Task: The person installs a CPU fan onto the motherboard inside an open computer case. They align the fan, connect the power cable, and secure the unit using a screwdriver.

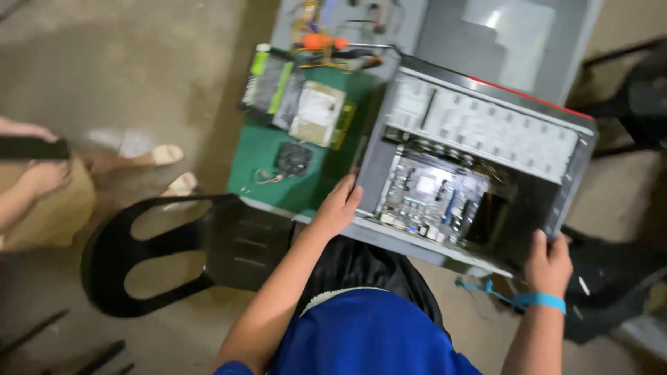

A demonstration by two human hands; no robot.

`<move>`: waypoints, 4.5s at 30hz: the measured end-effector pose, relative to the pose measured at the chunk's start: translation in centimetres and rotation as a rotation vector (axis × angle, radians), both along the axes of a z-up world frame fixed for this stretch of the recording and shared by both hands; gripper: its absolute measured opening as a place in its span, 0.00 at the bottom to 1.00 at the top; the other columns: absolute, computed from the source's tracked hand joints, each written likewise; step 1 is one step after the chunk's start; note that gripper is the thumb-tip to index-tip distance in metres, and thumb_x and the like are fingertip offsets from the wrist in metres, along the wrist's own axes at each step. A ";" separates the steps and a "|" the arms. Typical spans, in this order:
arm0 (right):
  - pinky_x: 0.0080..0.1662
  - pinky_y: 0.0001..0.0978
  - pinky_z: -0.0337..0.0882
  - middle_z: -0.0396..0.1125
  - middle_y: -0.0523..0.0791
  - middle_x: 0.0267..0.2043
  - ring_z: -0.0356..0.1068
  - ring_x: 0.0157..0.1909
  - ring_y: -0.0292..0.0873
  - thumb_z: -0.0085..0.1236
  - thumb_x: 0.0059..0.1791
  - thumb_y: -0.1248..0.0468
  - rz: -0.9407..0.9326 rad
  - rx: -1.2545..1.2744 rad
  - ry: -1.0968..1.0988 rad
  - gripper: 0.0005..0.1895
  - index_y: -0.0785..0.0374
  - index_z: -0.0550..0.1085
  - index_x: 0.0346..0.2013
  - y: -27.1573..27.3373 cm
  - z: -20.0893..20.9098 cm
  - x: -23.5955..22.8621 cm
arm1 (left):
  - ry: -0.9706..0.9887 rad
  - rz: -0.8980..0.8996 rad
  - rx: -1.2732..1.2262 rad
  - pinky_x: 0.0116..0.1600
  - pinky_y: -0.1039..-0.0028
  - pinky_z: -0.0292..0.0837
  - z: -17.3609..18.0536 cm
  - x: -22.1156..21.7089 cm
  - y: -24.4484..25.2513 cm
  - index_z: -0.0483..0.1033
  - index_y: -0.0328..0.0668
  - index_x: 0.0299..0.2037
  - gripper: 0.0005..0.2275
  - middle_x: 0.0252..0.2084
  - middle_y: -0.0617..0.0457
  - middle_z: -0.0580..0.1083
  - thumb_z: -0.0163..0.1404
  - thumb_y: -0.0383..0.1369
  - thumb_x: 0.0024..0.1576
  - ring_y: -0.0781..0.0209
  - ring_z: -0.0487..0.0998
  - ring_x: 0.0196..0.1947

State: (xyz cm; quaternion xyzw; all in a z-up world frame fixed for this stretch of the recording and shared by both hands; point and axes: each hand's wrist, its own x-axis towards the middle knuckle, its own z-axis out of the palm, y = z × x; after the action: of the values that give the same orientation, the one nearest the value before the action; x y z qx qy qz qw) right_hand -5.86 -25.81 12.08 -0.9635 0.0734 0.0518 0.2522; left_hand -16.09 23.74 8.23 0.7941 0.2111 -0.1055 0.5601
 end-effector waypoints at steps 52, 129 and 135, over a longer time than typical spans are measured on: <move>0.62 0.59 0.79 0.59 0.51 0.71 0.70 0.67 0.65 0.77 0.41 0.69 0.621 0.127 0.264 0.57 0.55 0.58 0.81 16.8 10.9 7.0 | -0.334 -1.211 0.723 0.62 0.51 0.72 10.8 16.1 -10.4 0.50 0.39 0.82 0.55 0.62 0.32 0.75 0.74 0.43 0.47 0.34 0.80 0.61; 0.28 0.28 0.87 0.75 0.60 0.37 0.80 0.27 0.48 0.50 0.59 0.51 0.065 0.915 0.998 0.26 0.78 0.76 0.45 10.1 -5.3 10.9 | -0.402 -0.889 0.712 0.58 0.50 0.76 -1.4 15.7 -14.4 0.66 0.38 0.44 0.30 0.52 0.37 0.75 0.70 0.34 0.33 0.34 0.76 0.53; 0.31 0.31 0.87 0.74 0.65 0.34 0.81 0.27 0.52 0.66 0.53 0.46 0.126 0.889 0.989 0.33 0.80 0.76 0.46 11.1 -7.0 10.8 | -0.304 -0.981 0.818 0.54 0.49 0.78 1.0 16.2 -17.0 0.67 0.36 0.49 0.34 0.47 0.38 0.73 0.72 0.34 0.34 0.35 0.75 0.50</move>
State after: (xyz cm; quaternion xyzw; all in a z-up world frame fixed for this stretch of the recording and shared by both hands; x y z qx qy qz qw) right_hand 4.93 -14.71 5.09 -0.6329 0.0956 0.5277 0.5585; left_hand 0.11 6.76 9.22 0.9532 -0.2340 -0.1466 0.1235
